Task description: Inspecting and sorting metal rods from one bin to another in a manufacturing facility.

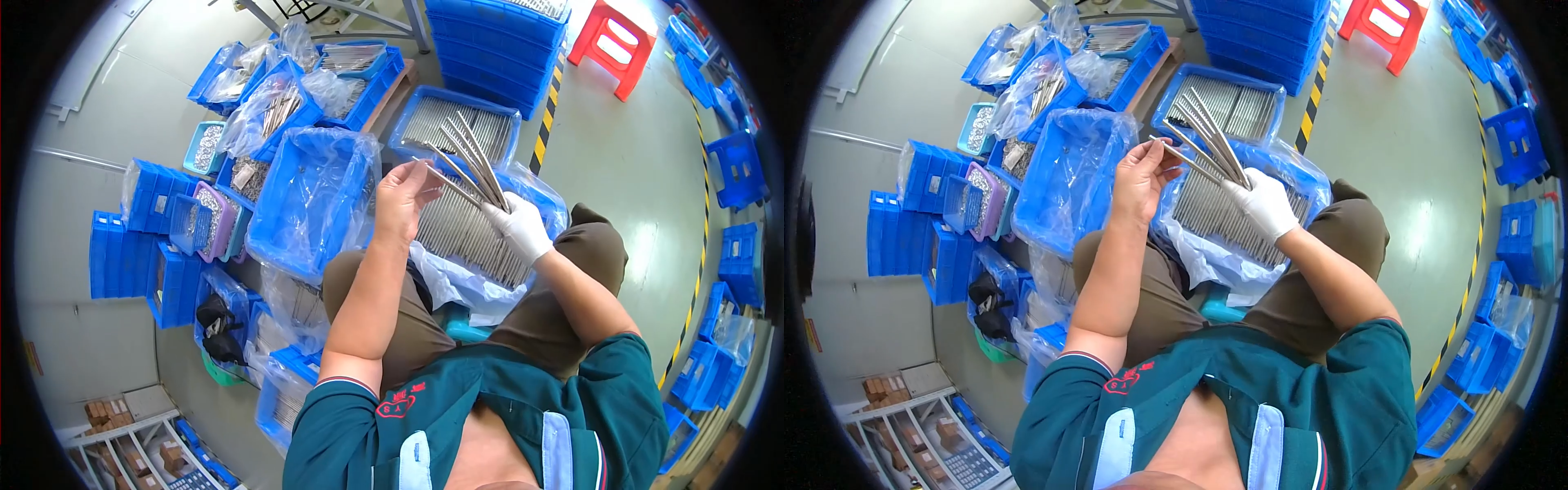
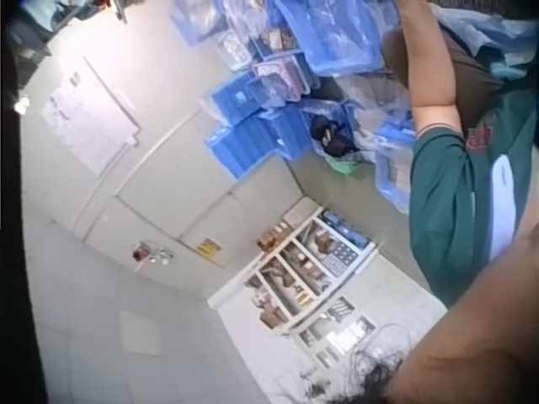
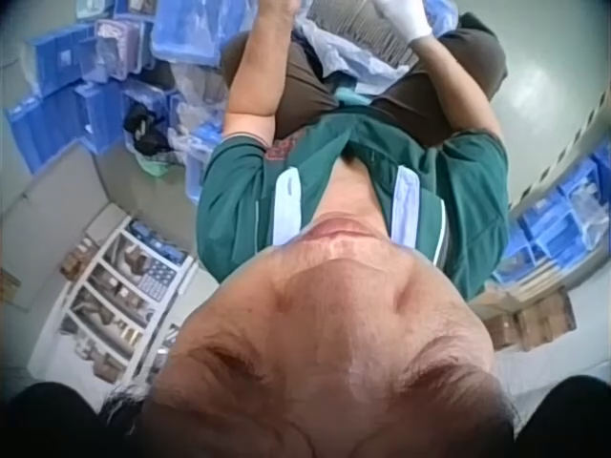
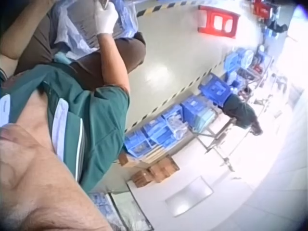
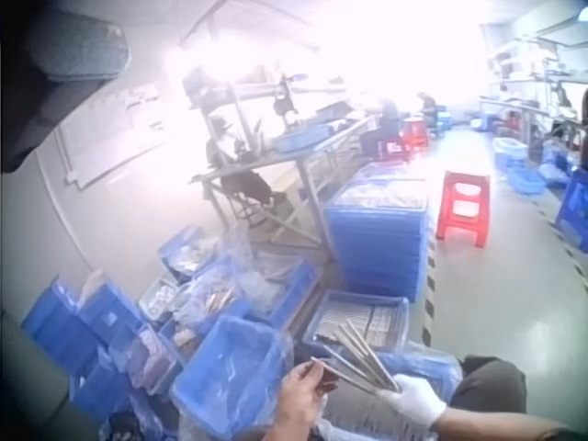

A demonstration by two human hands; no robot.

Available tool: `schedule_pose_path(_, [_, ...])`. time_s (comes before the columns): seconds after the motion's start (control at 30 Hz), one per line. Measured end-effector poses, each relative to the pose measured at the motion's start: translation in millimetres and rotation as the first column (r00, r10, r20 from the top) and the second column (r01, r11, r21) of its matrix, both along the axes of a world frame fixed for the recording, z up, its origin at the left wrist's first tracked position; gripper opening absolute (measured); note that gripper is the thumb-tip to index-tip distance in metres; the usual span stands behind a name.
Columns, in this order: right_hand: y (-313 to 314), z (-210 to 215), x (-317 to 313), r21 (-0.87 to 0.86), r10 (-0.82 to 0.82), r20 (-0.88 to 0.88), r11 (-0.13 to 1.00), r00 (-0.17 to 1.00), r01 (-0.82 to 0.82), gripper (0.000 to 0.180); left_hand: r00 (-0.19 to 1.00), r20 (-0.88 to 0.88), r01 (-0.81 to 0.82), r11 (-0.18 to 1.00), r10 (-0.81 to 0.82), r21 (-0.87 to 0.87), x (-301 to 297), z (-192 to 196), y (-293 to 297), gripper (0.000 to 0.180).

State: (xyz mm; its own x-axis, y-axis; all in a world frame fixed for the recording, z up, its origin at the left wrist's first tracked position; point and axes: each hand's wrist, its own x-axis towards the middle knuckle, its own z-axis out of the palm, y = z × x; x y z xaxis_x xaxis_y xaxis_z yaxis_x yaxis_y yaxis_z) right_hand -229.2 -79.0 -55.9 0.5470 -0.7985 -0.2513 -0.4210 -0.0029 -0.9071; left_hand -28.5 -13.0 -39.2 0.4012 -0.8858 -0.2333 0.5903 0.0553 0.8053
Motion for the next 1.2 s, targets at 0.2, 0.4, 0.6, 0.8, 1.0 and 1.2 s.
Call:
schedule_pose_path(0.2, [-0.3,11.4,-3.5,0.010,-0.043,0.022,0.999,0.999,0.043,0.032,0.936,0.351,-0.010,0.999,-0.006,0.045,5.6,4.0,5.6,0.017])
schedule_pose_path(0.4, [-6.4,-0.7,-9.7,-0.197,-0.044,-0.049,0.980,0.998,0.034,0.029,0.904,0.323,-0.275,0.959,0.280,-0.061,28.2,9.2,7.2,0.019])
schedule_pose_path(0.6, [-2.2,4.8,-7.3,-0.383,0.000,-0.065,0.924,0.998,-0.025,0.031,0.915,0.372,-0.153,0.988,0.156,-0.037,10.8,13.4,6.2,0.016])
schedule_pose_path(0.8, [-2.0,-1.3,-7.2,-0.509,0.006,-0.053,0.860,0.999,-0.032,0.029,0.966,0.255,-0.040,0.999,0.042,-0.012,13.6,1.7,4.9,0.014])
schedule_pose_path(1.0, [-2.0,0.0,-9.9,-0.527,0.024,-0.064,0.848,0.998,-0.054,0.029,0.992,0.092,-0.084,0.996,0.087,-0.039,15.6,-1.6,2.7,0.013])
schedule_pose_path(1.2, [-0.7,-0.3,-10.4,-0.547,0.025,-0.051,0.835,0.998,-0.049,0.027,0.988,0.150,-0.011,0.994,0.027,-0.106,12.9,8.4,3.1,0.011])
